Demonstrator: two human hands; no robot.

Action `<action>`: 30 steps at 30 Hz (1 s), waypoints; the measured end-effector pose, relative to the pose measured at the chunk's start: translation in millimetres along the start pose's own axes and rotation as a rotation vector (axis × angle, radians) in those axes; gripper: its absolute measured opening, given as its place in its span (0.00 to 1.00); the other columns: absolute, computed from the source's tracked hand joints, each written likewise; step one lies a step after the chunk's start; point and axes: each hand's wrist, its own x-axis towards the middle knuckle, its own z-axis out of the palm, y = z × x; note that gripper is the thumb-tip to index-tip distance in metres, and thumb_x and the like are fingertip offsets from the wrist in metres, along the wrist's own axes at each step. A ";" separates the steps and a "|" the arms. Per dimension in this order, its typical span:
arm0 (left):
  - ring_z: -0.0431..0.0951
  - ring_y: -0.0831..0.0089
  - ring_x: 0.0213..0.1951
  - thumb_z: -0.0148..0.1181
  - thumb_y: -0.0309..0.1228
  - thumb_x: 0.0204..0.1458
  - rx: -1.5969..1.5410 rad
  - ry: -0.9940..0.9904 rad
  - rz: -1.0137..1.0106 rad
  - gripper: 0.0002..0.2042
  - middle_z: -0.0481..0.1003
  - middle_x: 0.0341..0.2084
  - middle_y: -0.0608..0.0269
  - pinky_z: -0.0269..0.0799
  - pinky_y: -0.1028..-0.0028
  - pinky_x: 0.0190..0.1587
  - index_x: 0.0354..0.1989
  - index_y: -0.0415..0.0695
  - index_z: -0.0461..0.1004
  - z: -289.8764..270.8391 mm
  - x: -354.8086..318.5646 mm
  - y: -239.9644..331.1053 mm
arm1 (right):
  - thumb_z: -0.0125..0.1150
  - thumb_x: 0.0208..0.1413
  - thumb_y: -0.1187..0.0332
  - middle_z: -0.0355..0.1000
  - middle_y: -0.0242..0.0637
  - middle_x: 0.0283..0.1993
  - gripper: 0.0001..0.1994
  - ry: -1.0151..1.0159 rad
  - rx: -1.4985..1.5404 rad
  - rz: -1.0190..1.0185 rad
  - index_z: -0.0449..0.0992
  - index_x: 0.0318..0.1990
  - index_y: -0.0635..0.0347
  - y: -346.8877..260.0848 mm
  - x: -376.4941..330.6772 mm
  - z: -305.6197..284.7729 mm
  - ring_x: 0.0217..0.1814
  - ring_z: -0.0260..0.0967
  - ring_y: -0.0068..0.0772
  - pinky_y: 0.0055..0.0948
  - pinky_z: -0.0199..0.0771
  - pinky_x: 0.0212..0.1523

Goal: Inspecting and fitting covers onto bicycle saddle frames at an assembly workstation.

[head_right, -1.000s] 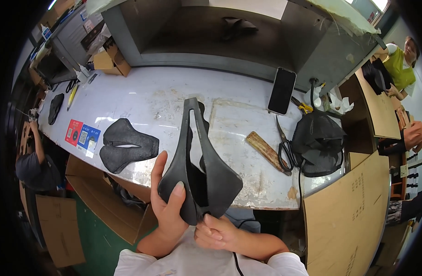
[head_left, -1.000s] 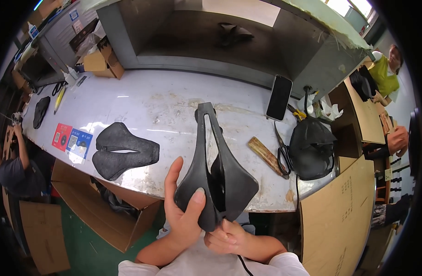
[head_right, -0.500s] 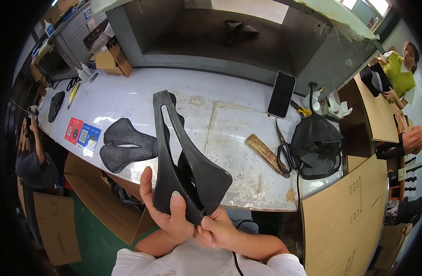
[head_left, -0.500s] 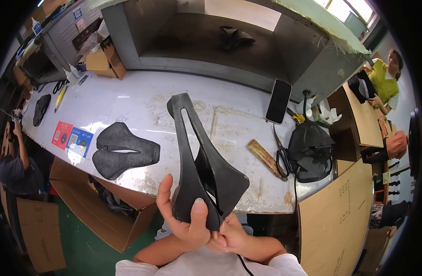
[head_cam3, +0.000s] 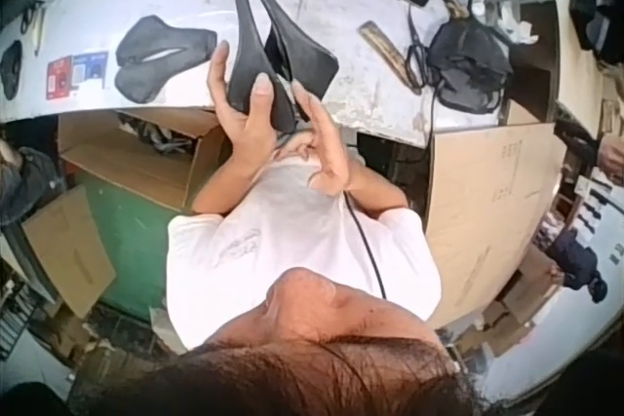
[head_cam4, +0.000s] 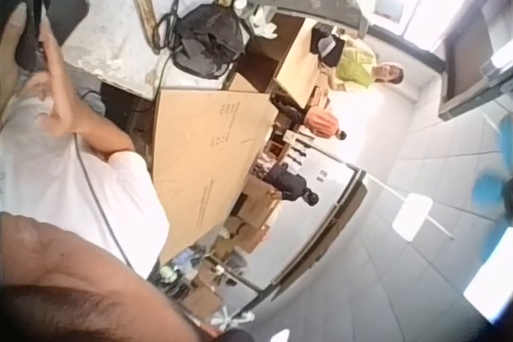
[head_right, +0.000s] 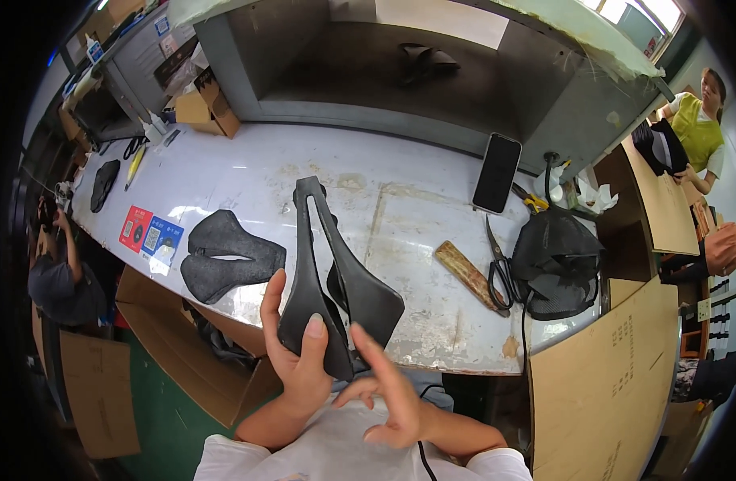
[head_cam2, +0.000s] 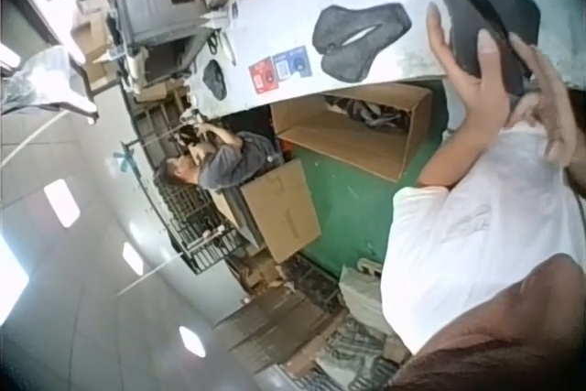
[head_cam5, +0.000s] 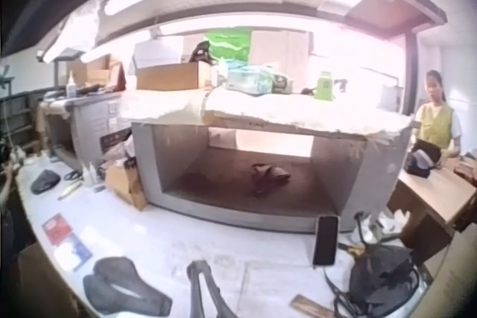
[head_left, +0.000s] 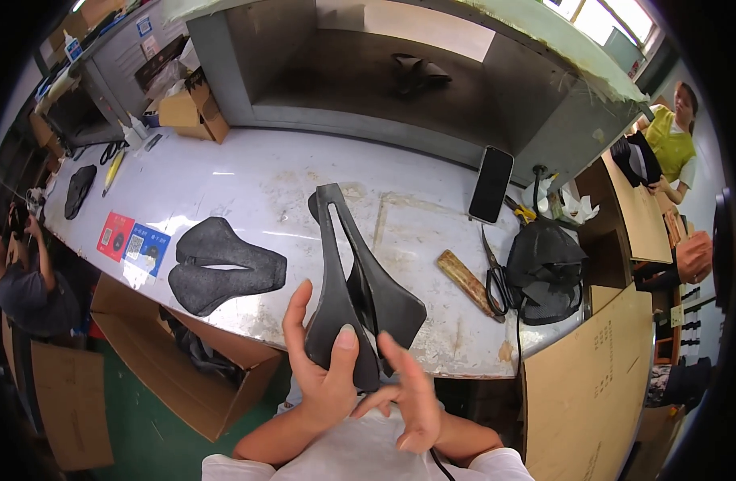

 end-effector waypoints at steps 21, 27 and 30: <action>0.74 0.72 0.45 0.68 0.19 0.46 0.378 -0.200 -0.030 0.53 0.73 0.45 0.53 0.71 0.72 0.48 0.73 0.43 0.32 -44.9 6.0 -8.4 | 0.70 0.49 0.77 0.70 0.32 0.24 0.09 0.433 -0.422 0.239 0.74 0.35 0.64 9.3 8.9 -41.1 0.19 0.64 0.17 0.17 0.61 0.20; 0.76 0.62 0.42 0.70 0.28 0.43 1.074 -0.267 0.437 0.38 0.73 0.42 0.51 0.72 0.62 0.45 0.64 0.33 0.59 -47.1 26.9 -13.5 | 0.72 0.46 0.72 0.72 0.38 0.24 0.10 0.199 -1.051 -0.120 0.76 0.31 0.64 -1.2 19.6 -19.3 0.19 0.69 0.27 0.25 0.67 0.20; 0.75 0.65 0.40 0.63 0.38 0.48 1.971 -0.547 0.330 0.29 0.73 0.43 0.52 0.72 0.65 0.44 0.57 0.38 0.63 -36.7 23.9 -1.5 | 0.68 0.52 0.68 0.74 0.40 0.25 0.10 0.077 -0.742 -0.268 0.76 0.34 0.67 1.3 18.2 -15.0 0.19 0.70 0.27 0.25 0.69 0.20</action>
